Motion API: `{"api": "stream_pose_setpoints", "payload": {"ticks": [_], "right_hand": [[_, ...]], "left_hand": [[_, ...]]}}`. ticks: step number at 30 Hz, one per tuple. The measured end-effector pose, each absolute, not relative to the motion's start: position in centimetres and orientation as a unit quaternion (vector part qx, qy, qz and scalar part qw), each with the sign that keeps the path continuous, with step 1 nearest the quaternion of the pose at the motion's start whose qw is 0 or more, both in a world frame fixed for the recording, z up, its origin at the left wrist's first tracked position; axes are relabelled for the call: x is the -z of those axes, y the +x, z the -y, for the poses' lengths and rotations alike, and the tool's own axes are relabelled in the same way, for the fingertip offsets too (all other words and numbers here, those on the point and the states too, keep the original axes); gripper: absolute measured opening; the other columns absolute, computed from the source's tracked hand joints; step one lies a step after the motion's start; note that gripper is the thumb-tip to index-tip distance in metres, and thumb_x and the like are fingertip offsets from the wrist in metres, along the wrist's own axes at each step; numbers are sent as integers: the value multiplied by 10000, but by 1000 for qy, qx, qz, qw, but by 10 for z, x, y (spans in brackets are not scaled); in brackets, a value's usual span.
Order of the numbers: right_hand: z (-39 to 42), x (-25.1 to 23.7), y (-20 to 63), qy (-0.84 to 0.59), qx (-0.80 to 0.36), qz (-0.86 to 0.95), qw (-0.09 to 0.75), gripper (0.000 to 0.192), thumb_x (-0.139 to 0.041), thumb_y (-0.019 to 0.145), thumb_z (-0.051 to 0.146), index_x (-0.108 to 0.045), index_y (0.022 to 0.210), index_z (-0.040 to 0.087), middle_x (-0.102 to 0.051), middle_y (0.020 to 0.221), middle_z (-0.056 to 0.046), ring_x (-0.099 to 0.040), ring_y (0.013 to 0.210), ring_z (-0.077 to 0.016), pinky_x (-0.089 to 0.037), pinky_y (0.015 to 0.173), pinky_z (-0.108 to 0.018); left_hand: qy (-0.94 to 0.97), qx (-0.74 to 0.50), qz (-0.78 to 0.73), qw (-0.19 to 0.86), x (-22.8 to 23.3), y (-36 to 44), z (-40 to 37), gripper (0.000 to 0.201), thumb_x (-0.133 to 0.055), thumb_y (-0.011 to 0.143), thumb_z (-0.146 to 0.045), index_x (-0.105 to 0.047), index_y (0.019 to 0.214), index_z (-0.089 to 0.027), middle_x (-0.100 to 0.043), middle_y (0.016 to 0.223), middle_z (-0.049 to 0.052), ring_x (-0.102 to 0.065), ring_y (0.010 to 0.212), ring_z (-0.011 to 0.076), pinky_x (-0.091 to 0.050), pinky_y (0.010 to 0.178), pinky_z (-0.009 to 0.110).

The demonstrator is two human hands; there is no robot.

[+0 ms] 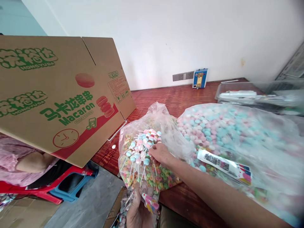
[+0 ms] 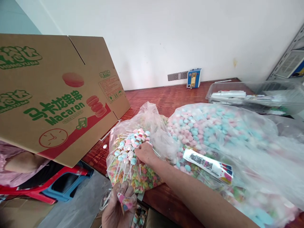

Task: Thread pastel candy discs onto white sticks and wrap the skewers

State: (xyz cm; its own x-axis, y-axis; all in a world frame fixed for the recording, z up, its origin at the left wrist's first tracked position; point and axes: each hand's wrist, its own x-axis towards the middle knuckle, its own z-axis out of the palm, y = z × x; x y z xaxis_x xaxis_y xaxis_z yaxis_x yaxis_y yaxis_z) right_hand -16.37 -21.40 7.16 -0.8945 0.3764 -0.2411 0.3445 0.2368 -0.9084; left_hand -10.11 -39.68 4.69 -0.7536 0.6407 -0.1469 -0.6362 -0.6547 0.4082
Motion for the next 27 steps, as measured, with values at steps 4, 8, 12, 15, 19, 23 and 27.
{"api": "stream_pose_setpoints", "payload": {"ticks": [4,8,12,15,19,23,27], "right_hand": [[230,-73,-165,-228,-642,732,12,432,-356,955,339,-467,565,189,-546,453,29,-490,336,-78,-388,352,-164],[244,-79,-165,-211,-671,711,23,434,-474,961,340,-485,564,165,-489,465,70,-449,352,-38,-384,372,-135],[236,-84,-150,-205,-671,712,25,403,-379,979,264,-508,615,153,-498,474,70,-481,356,-46,-401,390,-143],[216,-95,-115,-195,-654,730,34,286,-413,911,204,-516,646,176,-572,490,39,-533,370,-103,-418,373,-186],[187,-110,-35,-141,-530,822,155,282,-437,944,279,-601,730,198,-651,639,-4,-609,575,-152,-501,545,-242],[166,-107,51,-50,-356,883,303,227,-458,947,237,-659,1047,271,-746,849,-12,-699,708,-168,-555,615,-227],[158,-92,111,-35,-266,906,326,263,-496,919,197,-627,1132,280,-762,888,-12,-738,723,-173,-578,568,-187]], "left_hand": [[-28,-909,-240,340,-54,-98,387,105,-732,794,-230,-634,815,-198,-545,777,-11,-516,660,77,-469,627,197],[-21,-911,-236,337,-59,-96,386,121,-739,788,-240,-629,814,-199,-538,773,-13,-505,646,78,-466,608,204],[-2,-911,-223,347,-57,-98,392,81,-705,816,-210,-624,823,-204,-533,772,-11,-496,638,71,-458,605,196],[3,-913,-208,351,-57,-100,390,72,-687,833,-211,-619,814,-198,-545,778,-7,-497,631,63,-458,592,178],[-26,-913,-177,367,-60,-102,372,102,-717,808,-187,-615,806,-182,-556,743,-21,-495,588,44,-453,554,154],[-66,-908,-163,380,-62,-99,343,123,-729,796,-176,-607,790,-164,-543,683,-35,-469,533,34,-430,502,145],[-92,-897,-169,398,-61,-85,311,145,-731,795,-179,-596,752,-148,-538,653,-33,-447,502,36,-411,466,160]]}}
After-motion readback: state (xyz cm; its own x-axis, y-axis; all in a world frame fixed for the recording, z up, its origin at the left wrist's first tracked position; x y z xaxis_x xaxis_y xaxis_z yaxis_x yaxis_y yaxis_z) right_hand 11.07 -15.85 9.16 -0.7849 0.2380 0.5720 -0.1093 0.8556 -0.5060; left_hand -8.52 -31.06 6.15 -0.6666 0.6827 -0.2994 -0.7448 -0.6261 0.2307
